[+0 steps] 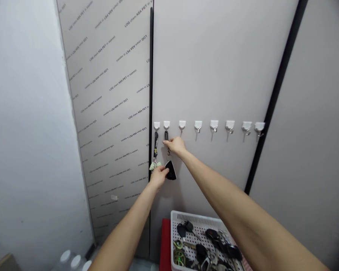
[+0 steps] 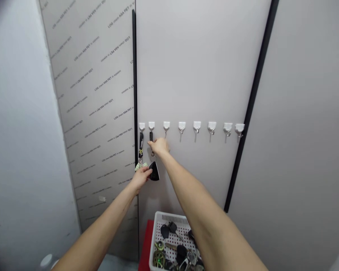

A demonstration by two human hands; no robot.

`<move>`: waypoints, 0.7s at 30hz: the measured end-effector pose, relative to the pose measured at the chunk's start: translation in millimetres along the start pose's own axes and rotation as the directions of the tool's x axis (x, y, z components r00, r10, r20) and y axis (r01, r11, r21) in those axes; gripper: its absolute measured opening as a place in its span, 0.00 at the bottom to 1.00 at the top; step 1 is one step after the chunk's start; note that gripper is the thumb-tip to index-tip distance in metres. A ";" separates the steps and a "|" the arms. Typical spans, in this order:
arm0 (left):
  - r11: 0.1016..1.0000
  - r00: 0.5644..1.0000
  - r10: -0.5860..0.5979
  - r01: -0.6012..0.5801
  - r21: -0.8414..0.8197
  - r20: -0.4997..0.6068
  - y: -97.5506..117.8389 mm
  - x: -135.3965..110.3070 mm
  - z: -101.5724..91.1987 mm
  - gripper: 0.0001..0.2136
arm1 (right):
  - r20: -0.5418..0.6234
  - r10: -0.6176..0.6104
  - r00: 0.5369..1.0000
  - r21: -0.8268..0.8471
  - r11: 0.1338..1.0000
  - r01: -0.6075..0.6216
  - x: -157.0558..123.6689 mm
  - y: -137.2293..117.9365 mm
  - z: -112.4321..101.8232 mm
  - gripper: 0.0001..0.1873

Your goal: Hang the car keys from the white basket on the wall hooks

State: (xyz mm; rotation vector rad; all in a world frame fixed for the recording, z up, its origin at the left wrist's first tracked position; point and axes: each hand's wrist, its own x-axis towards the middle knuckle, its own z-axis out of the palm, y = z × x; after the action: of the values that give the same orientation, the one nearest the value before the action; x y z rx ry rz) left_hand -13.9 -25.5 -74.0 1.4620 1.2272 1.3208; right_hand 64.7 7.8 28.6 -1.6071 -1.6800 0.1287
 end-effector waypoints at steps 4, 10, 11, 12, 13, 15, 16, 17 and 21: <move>0.999 1.000 0.025 -0.025 0.024 -0.009 -8.5 2.8 -1.7 0.06 | 0.060 -0.050 0.997 0.022 0.999 0.049 -8.1 8.1 5.2 0.19; 0.988 0.997 0.001 0.011 0.156 -0.077 -17.4 10.4 -2.0 0.06 | 0.088 -0.144 0.986 0.111 0.985 0.134 -43.4 47.0 9.0 0.18; 0.986 0.997 -0.009 0.023 0.165 -0.082 -18.7 11.9 -0.6 0.07 | 0.117 -0.150 0.982 0.118 0.984 0.136 -52.8 57.2 8.0 0.18; 0.985 0.996 -0.018 0.033 0.171 -0.090 -19.8 12.9 1.0 0.07 | 0.154 -0.151 0.977 0.119 0.984 0.133 -63.3 68.2 6.7 0.17; 0.984 0.995 -0.027 0.044 0.171 -0.100 -20.5 13.1 2.7 0.07 | 0.190 -0.146 0.971 0.117 0.985 0.125 -74.6 80.0 5.4 0.17; 0.987 0.993 -0.060 0.075 0.141 -0.105 -21.9 10.5 5.5 0.07 | 0.260 -0.119 0.958 0.109 0.990 0.093 -98.6 105.4 3.9 0.16; 0.988 0.992 -0.082 0.094 0.119 -0.100 -23.1 7.6 6.7 0.08 | 0.297 -0.098 0.950 0.105 0.992 0.070 -110.8 118.8 4.0 0.15; 0.989 0.990 -0.105 0.114 0.099 -0.092 -25.2 3.6 7.7 0.08 | 0.335 -0.078 0.939 0.098 0.994 0.048 -122.9 132.5 4.7 0.14; 0.980 0.987 -0.155 0.158 0.118 -0.034 -47.4 -20.7 14.6 0.10 | 0.470 -0.022 0.882 0.029 1.000 0.010 -166.2 182.9 10.1 0.13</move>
State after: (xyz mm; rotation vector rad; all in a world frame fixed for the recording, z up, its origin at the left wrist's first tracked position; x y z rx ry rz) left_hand -6.0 -35.0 -126.3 1.4037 1.4288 1.1806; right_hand 185.7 -99.3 -158.7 -1.6277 -2.0437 0.5725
